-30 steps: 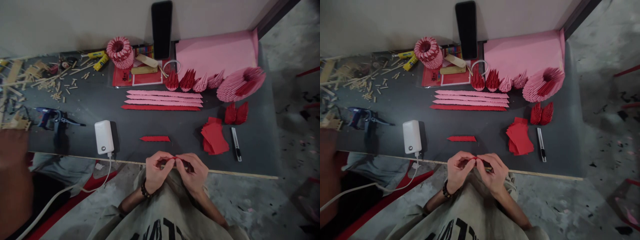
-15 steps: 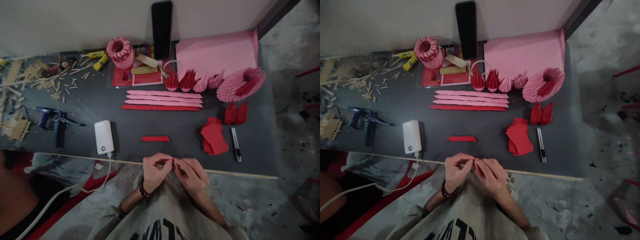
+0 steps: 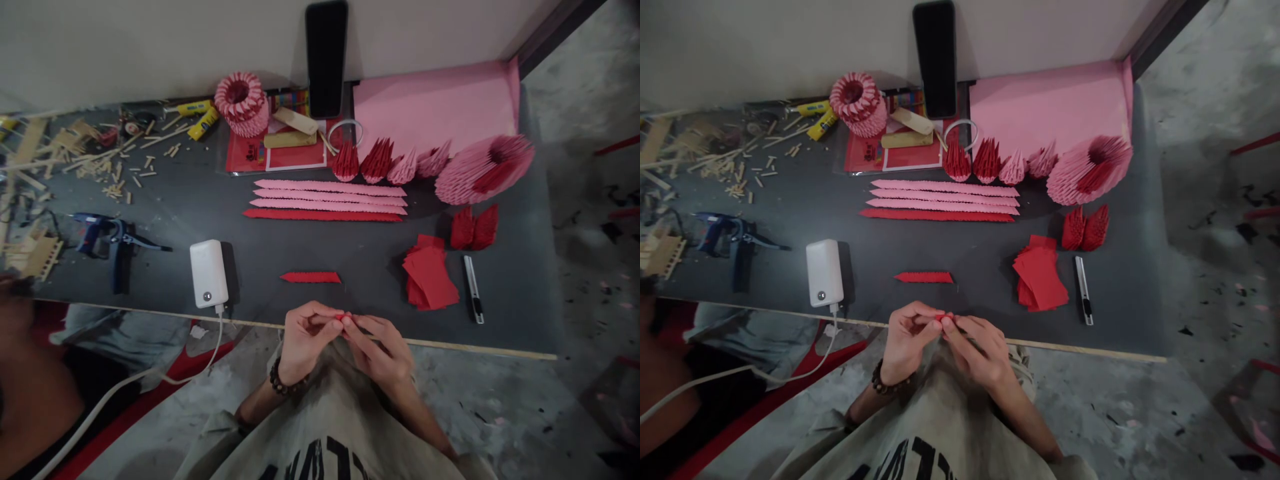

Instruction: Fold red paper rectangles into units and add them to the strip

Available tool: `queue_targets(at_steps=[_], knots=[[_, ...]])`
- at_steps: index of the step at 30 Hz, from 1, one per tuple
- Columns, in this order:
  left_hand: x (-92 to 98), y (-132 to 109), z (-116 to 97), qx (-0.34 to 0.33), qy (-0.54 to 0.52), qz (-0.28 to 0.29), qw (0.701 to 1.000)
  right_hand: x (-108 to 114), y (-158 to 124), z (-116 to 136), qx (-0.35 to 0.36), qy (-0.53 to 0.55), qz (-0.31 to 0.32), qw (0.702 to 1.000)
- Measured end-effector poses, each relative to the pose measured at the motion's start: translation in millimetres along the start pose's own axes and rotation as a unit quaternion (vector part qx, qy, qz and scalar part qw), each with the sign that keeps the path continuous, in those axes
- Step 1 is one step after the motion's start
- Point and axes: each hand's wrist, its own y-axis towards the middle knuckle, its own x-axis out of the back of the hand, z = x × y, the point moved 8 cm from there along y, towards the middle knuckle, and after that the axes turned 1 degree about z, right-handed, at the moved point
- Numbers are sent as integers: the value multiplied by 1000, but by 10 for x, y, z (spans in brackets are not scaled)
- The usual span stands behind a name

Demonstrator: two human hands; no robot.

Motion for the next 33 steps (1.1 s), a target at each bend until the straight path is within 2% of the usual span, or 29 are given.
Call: queue_targets(at_steps=[5,8,12,14,18,21,23,25,27,30,31,33], knots=[[-33,27,-24,-53,-14,-42,998,7,64,-106,-103,82,-52,990],[-62,19,-11,-81,-12,-69,994,-41,102,-120,-121,121,-22,985],[-89,14,20,-63,27,-68,995,-46,104,-191,-151,123,5,981],[-74,6,-80,-90,100,-61,989,-14,95,-197,-137,88,3,987],[-82,-25,-304,-173,239,-26,955,1,71,-151,-84,42,-1,996],[-51,-52,-333,-202,259,-40,944,-26,63,-164,-96,54,-1,994],[-23,-61,-316,-212,246,-58,944,-36,76,-175,-105,103,-1,989],[-25,-9,-219,-171,186,-31,967,-41,98,-194,-109,180,10,978],[-104,73,-55,-73,90,54,992,-49,123,-223,-111,256,31,960],[-270,105,119,64,-4,182,981,-56,155,-293,-122,309,52,942],[-296,106,141,87,-15,202,975,-60,163,-320,-128,317,54,938],[-305,119,150,98,-22,207,973,-68,174,-369,-137,329,54,933]])
